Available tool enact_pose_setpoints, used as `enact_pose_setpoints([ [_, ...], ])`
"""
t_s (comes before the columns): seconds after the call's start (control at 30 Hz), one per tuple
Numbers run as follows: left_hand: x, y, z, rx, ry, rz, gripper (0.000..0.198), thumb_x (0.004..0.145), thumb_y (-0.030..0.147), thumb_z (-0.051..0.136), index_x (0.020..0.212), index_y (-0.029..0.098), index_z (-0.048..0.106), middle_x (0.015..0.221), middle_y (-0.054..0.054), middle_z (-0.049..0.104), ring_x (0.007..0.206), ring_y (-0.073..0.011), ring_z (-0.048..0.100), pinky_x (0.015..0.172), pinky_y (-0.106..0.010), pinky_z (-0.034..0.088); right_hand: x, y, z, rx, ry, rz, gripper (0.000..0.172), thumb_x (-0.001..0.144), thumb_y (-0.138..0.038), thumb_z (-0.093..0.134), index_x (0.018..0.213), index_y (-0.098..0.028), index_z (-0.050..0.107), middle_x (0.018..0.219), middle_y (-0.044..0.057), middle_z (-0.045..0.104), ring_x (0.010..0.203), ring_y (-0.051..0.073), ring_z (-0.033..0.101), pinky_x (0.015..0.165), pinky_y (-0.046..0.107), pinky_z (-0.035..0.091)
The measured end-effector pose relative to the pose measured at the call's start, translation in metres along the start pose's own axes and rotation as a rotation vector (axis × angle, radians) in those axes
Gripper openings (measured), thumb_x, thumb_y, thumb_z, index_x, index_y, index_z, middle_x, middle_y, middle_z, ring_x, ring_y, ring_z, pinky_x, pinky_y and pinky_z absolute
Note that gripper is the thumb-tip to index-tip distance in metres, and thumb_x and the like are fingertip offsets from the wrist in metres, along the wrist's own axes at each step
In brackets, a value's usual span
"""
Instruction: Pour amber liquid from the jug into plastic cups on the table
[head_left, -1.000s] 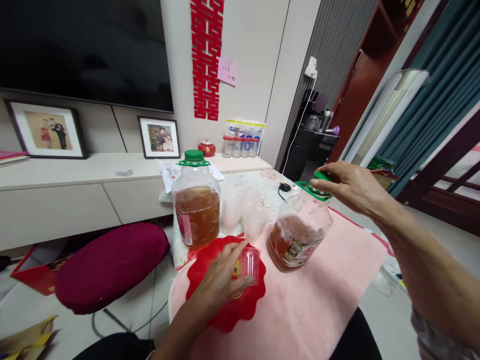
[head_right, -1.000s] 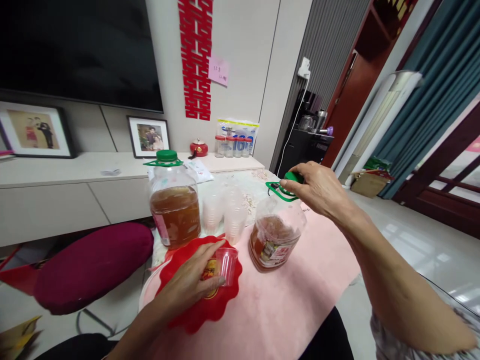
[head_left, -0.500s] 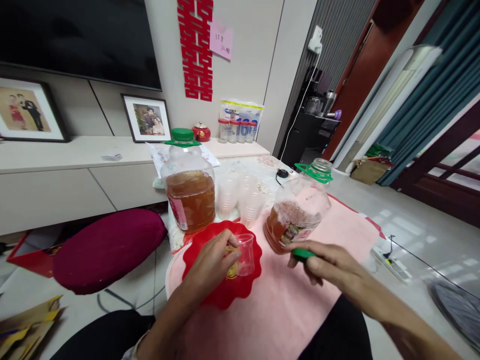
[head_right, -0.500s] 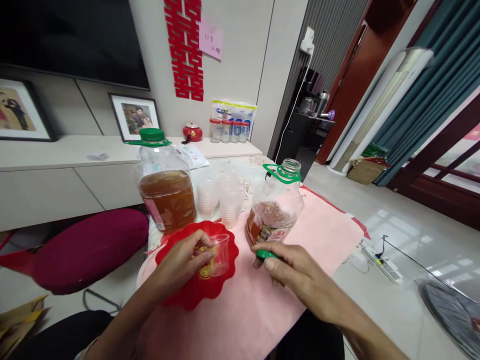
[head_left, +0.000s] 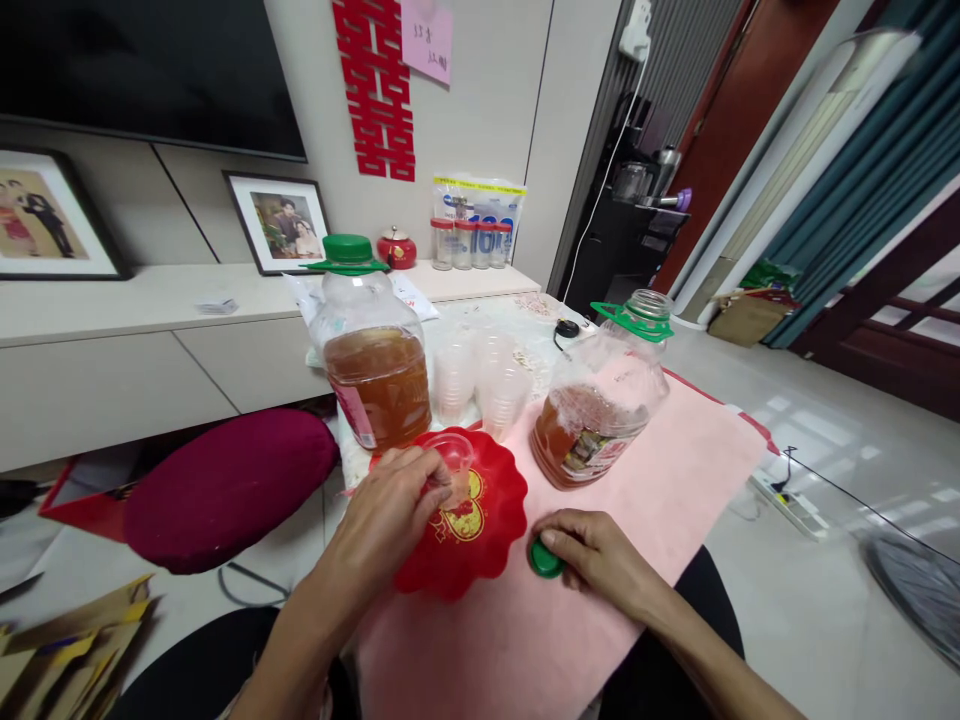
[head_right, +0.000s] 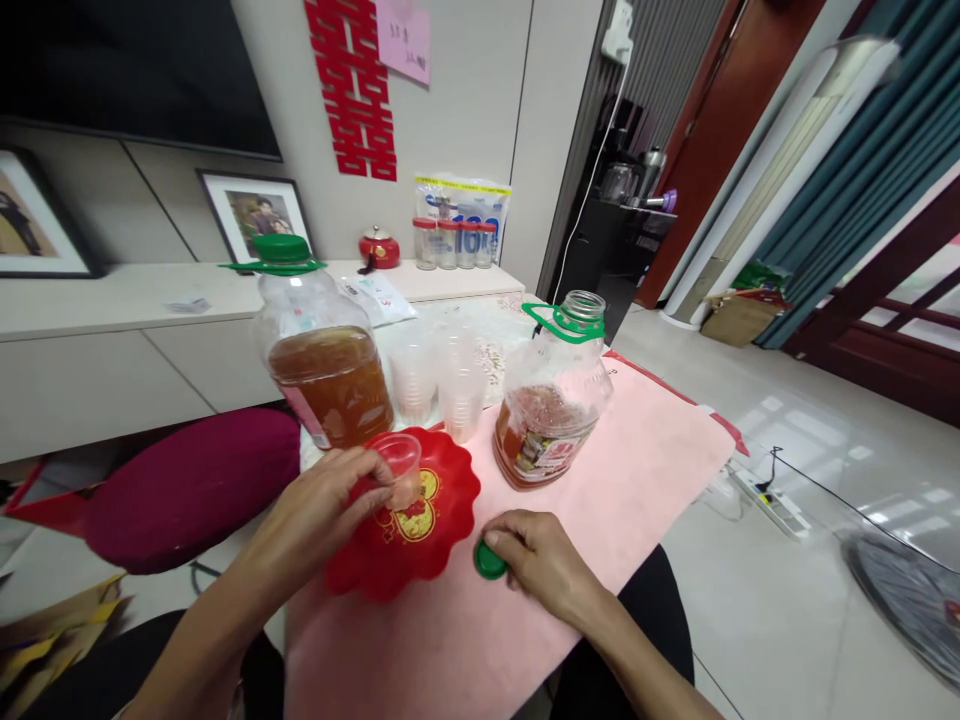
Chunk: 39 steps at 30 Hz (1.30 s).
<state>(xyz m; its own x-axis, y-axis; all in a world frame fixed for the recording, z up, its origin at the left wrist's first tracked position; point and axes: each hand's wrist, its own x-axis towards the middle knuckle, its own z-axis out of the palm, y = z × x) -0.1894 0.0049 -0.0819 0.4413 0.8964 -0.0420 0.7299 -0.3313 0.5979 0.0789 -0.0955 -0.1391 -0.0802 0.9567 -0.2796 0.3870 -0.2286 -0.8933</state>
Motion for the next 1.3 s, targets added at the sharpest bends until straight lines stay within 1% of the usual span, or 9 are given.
enact_pose_setpoints([
  [0.13,-0.002,-0.001,0.001,0.008,-0.027,0.034,0.021,0.096,0.034,0.05,0.083,0.022,0.061,0.097,-0.004,0.065,0.101,-0.0241,0.053,0.092,-0.039,0.039,-0.005,-0.009,-0.014,-0.293,0.174,-0.162,0.047,0.094,-0.055,0.062,0.117,-0.016,0.076,0.103,0.011,0.072,0.092,0.026,0.068,0.084,0.039,0.05],
  [0.37,0.0,-0.001,0.005,-0.067,-0.011,0.07,0.02,0.093,0.039,0.054,0.088,0.022,0.064,0.104,-0.005,0.066,0.109,-0.0265,0.052,0.1,-0.045,0.038,-0.021,-0.001,-0.081,-0.295,0.444,-0.044,0.052,0.09,-0.07,0.06,0.099,-0.021,0.076,0.09,0.008,0.074,0.079,0.025,0.065,0.073,0.039,0.05],
  [0.5,0.0,0.001,0.005,-0.106,-0.033,0.096,0.019,0.092,0.036,0.053,0.096,0.023,0.066,0.111,-0.005,0.068,0.114,-0.027,0.056,0.105,-0.048,0.04,-0.018,0.004,-0.107,-0.175,0.624,-0.076,0.064,0.076,-0.073,0.076,0.112,-0.02,0.074,0.106,0.012,0.075,0.095,0.031,0.067,0.082,0.043,0.057],
  [0.7,-0.007,0.01,-0.002,-0.141,-0.129,0.078,0.045,0.085,0.027,0.061,0.13,0.026,0.065,0.155,-0.005,0.056,0.147,-0.026,0.047,0.129,-0.05,0.033,0.002,0.005,-0.118,0.144,0.284,-0.285,0.076,0.086,-0.051,0.082,0.153,-0.032,0.051,0.164,0.007,0.047,0.149,0.034,0.045,0.119,0.051,0.044],
  [0.87,-0.015,0.008,-0.01,-0.149,-0.101,0.051,0.072,0.084,0.035,0.067,0.153,0.033,0.046,0.175,-0.002,0.029,0.161,-0.0246,0.032,0.135,-0.05,0.03,0.031,0.021,-0.126,0.28,0.168,-0.358,0.089,0.079,-0.051,0.088,0.156,-0.031,0.048,0.17,0.009,0.04,0.155,0.038,0.036,0.124,0.055,0.037],
  [1.0,-0.023,0.017,-0.004,-0.195,0.089,0.017,0.076,0.084,0.04,0.066,0.155,0.031,0.043,0.173,-0.005,0.032,0.16,-0.0275,0.035,0.135,-0.056,0.029,0.049,0.031,-0.133,0.31,0.127,-0.389,0.104,0.067,-0.059,0.093,0.157,-0.027,0.049,0.168,0.011,0.043,0.155,0.041,0.037,0.128,0.055,0.032],
  [1.1,-0.033,0.047,0.013,-0.319,0.1,-0.046,0.084,0.08,0.039,0.067,0.159,0.028,0.04,0.174,-0.006,0.033,0.163,-0.0313,0.029,0.136,-0.059,0.025,0.058,0.033,-0.136,0.367,0.034,-0.39,0.108,0.063,-0.062,0.094,0.155,-0.025,0.052,0.164,0.014,0.047,0.151,0.042,0.042,0.125,0.055,0.036],
  [1.23,-0.034,0.107,0.043,-0.524,-0.104,-0.129,0.111,0.07,0.035,0.075,0.167,0.026,0.022,0.179,-0.009,0.02,0.166,-0.037,0.02,0.135,-0.06,0.025,0.069,0.035,-0.14,0.448,-0.065,-0.434,0.12,0.062,-0.059,0.094,0.163,-0.026,0.039,0.166,0.014,0.045,0.154,0.041,0.038,0.126,0.055,0.033],
  [1.3,-0.022,0.134,0.058,-0.563,-0.057,-0.122,0.122,0.066,0.034,0.079,0.169,0.024,0.013,0.179,-0.01,0.017,0.168,-0.0353,0.014,0.138,-0.057,0.018,0.076,0.037,-0.144,0.469,-0.121,-0.448,0.123,0.062,-0.057,0.095,0.165,-0.028,0.034,0.168,0.013,0.043,0.156,0.039,0.035,0.127,0.055,0.031],
])
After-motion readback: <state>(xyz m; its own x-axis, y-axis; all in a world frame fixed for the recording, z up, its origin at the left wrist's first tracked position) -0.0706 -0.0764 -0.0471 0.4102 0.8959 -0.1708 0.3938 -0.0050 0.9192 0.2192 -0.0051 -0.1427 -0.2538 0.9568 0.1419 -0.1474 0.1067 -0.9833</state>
